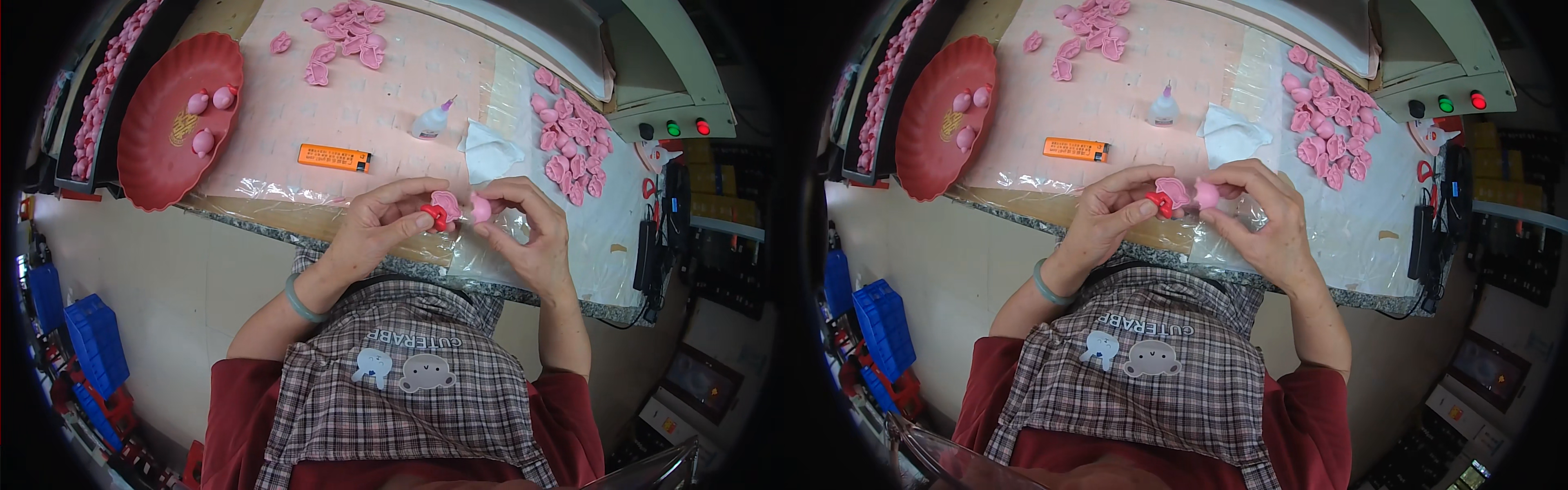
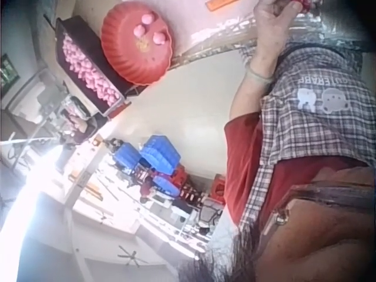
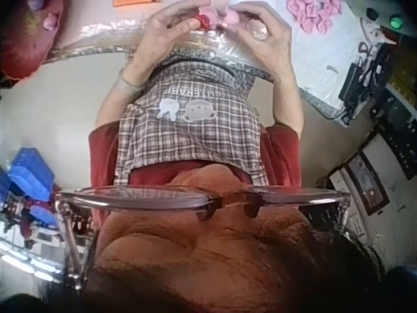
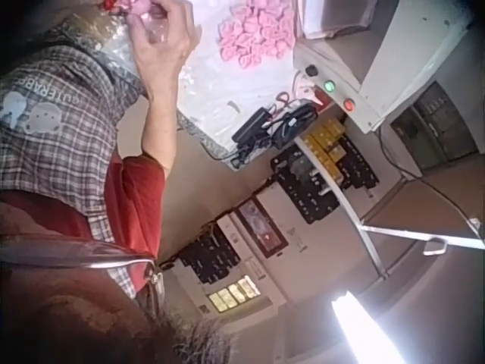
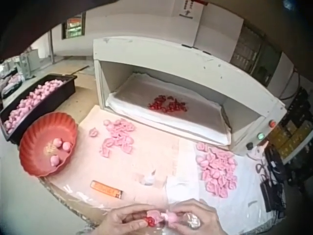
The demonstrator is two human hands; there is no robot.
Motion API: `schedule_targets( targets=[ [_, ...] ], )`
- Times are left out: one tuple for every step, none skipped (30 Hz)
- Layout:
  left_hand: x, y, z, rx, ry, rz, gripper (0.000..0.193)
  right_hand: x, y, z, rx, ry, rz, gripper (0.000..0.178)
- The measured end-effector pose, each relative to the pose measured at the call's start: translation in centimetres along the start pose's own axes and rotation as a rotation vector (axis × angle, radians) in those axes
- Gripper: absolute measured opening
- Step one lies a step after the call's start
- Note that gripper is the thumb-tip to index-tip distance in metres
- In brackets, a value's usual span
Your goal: Gluing together small pink and red plastic components to assemble toy parts at a factory workbench.
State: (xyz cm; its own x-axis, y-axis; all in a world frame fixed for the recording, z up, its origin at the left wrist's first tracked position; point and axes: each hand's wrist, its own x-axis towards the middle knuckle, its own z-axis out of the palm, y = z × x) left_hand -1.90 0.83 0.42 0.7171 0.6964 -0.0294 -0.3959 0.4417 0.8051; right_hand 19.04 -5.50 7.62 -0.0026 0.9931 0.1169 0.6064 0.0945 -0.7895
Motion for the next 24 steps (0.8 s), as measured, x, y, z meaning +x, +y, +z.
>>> schedule_targets(
  targets=[
    [0.0,0.2,0.3,-0.014,0.024,0.007,0.039,0.0,-0.1,0.4,0.054,-0.002,-0.058,0.035],
    [0.0,0.4,0.4,-0.028,0.047,0.014,0.037,0.3,-0.3,0.8,0.083,0.025,-0.142,0.038],
    [-0.1,0.3,0.3,-0.027,0.049,0.013,0.037,0.4,-0.3,0.9,0.086,0.024,-0.141,0.038],
    [-0.1,0.1,0.1,0.005,0.017,0.018,0.036,0.5,-0.3,0.9,0.034,0.011,-0.186,0.038],
    [-0.2,-0.1,0.0,0.038,-0.013,0.024,0.035,0.6,-0.3,1.0,-0.018,-0.004,-0.232,0.038],
    [-0.2,0.0,-0.1,0.038,-0.01,0.023,0.035,0.7,-0.2,1.1,-0.016,-0.006,-0.233,0.038],
    [-0.2,0.0,-0.1,0.054,-0.006,0.009,0.034,0.8,-0.2,1.2,-0.004,-0.017,-0.241,0.037],
    [-0.2,0.0,0.0,0.068,-0.002,-0.007,0.033,0.8,-0.1,1.3,0.008,-0.029,-0.248,0.036],
    [-0.3,0.0,0.0,0.067,0.001,-0.008,0.033,0.7,-0.1,1.3,0.009,-0.031,-0.247,0.036],
    [-0.3,0.1,0.0,0.074,-0.01,-0.013,0.033,0.7,-0.2,1.3,0.0,-0.033,-0.244,0.034],
    [-0.3,0.1,0.0,0.082,-0.019,-0.019,0.033,0.7,-0.2,1.3,-0.009,-0.035,-0.242,0.033],
    [-0.3,0.0,0.0,0.081,-0.017,-0.019,0.033,0.6,-0.2,1.3,-0.008,-0.037,-0.241,0.033],
    [-0.3,-0.1,0.0,0.088,-0.014,-0.014,0.033,0.6,-0.2,1.3,-0.022,-0.042,-0.24,0.033],
    [-0.3,-0.2,0.0,0.095,-0.011,-0.01,0.033,0.6,-0.3,1.3,-0.038,-0.047,-0.237,0.032],
    [-0.3,-0.2,0.0,0.095,-0.011,-0.011,0.033,0.5,-0.3,1.3,-0.037,-0.047,-0.236,0.032],
    [-0.3,-0.2,0.0,0.107,-0.013,0.001,0.033,0.5,-0.3,1.3,-0.056,-0.04,-0.263,0.031],
    [-0.4,-0.3,0.1,0.119,-0.014,0.013,0.033,0.5,-0.2,1.4,-0.074,-0.032,-0.29,0.031],
    [-0.4,-0.3,0.1,0.119,-0.014,0.012,0.033,0.5,-0.2,1.4,-0.074,-0.032,-0.289,0.031],
    [-0.5,-0.4,0.2,0.142,-0.003,0.014,0.033,0.4,-0.2,1.5,-0.099,-0.028,-0.309,0.03],
    [-0.5,-0.4,0.2,0.164,0.008,0.016,0.032,0.4,-0.1,1.6,-0.124,-0.023,-0.329,0.029],
    [-0.6,-0.4,0.3,0.164,0.007,0.015,0.032,0.3,0.0,1.7,-0.124,-0.023,-0.328,0.029],
    [-0.6,-0.4,0.4,0.18,0.019,0.026,0.031,0.3,0.3,1.9,-0.125,0.001,-0.362,0.028],
    [-0.6,-0.3,0.5,0.196,0.03,0.037,0.03,0.3,0.5,2.0,-0.126,0.024,-0.396,0.027],
    [-0.6,-0.4,0.5,0.196,0.029,0.035,0.03,0.2,0.6,2.1,-0.126,0.025,-0.394,0.027]
  ],
)
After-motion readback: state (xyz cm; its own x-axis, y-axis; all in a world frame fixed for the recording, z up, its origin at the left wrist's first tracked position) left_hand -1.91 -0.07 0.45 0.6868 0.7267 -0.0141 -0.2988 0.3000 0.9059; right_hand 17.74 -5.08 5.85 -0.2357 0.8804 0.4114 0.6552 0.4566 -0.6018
